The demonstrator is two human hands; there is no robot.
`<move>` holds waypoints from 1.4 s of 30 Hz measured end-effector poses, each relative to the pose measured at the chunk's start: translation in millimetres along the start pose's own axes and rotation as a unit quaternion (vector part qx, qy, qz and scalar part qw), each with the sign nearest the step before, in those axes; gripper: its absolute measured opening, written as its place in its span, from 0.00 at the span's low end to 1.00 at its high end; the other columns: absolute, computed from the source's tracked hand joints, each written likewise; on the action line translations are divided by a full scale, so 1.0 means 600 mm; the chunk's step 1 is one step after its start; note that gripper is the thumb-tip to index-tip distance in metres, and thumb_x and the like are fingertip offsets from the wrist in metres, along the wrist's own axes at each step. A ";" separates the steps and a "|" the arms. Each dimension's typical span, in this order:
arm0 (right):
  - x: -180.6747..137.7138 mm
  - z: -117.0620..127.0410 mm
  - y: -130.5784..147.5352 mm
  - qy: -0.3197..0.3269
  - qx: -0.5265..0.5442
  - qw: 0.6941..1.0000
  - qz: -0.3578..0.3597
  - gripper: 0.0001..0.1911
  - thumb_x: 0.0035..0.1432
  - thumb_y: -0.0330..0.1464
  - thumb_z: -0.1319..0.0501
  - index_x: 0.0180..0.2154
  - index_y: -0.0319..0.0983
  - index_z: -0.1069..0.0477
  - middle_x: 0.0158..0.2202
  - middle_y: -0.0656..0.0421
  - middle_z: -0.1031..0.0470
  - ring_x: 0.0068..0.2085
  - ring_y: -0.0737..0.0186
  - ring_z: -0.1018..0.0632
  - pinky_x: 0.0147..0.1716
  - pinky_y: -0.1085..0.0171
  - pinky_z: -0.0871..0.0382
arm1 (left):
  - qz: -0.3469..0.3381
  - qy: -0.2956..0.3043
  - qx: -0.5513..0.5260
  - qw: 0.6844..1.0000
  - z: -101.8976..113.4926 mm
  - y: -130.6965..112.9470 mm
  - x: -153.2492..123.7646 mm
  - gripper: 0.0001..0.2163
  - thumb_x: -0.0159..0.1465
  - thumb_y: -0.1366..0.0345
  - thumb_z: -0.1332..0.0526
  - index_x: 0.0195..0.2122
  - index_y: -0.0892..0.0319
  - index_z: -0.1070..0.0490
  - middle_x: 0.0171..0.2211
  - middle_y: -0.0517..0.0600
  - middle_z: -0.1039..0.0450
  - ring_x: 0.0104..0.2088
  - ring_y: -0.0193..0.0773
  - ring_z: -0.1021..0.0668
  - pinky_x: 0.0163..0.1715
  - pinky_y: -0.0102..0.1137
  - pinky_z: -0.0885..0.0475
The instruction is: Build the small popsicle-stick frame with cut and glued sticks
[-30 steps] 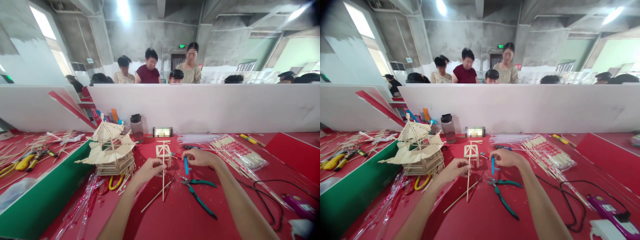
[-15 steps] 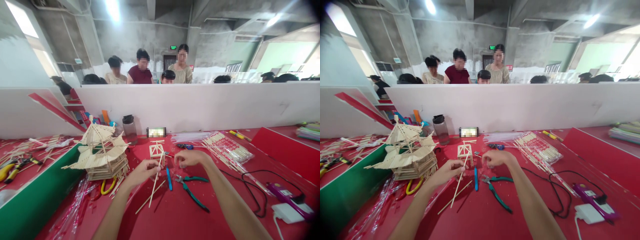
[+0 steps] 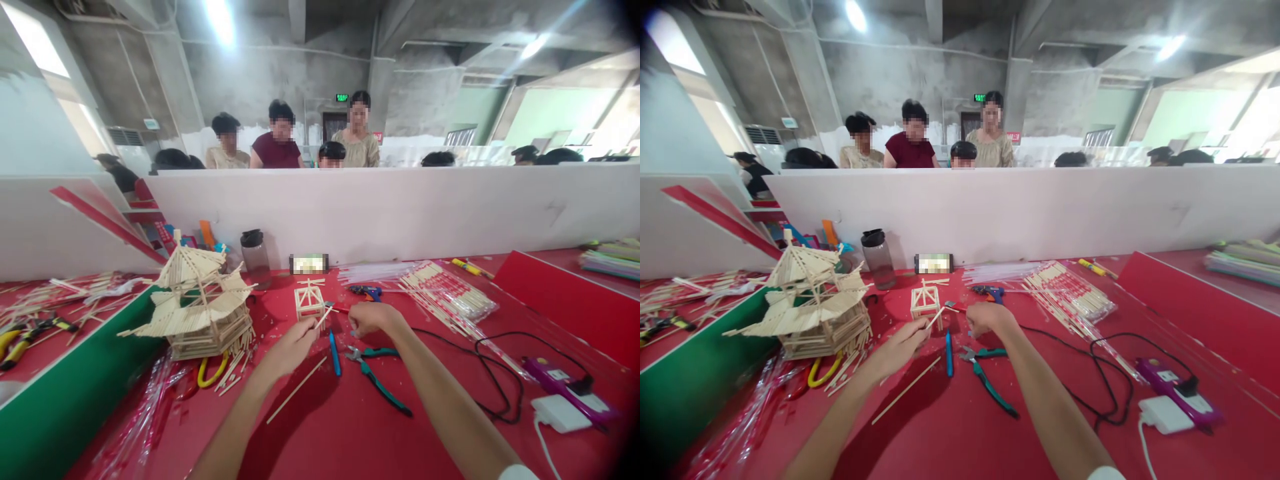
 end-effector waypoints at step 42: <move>-0.123 -0.021 -0.037 -0.315 0.463 0.824 0.087 0.14 0.59 0.42 0.41 0.40 0.38 0.28 0.33 0.57 0.24 0.32 0.63 0.23 0.31 0.65 0.28 | -0.019 -0.043 0.321 0.946 -0.050 -0.023 0.008 0.08 0.66 0.62 0.44 0.42 0.59 0.38 0.37 0.51 0.28 0.40 0.40 0.25 0.33 0.29 0.40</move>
Point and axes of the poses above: each hand's wrist, its own x-axis towards the middle knuckle, its own z-axis out of the back of the hand, y = z × x, the point moved 5 cm from there along x, towards the middle knuckle
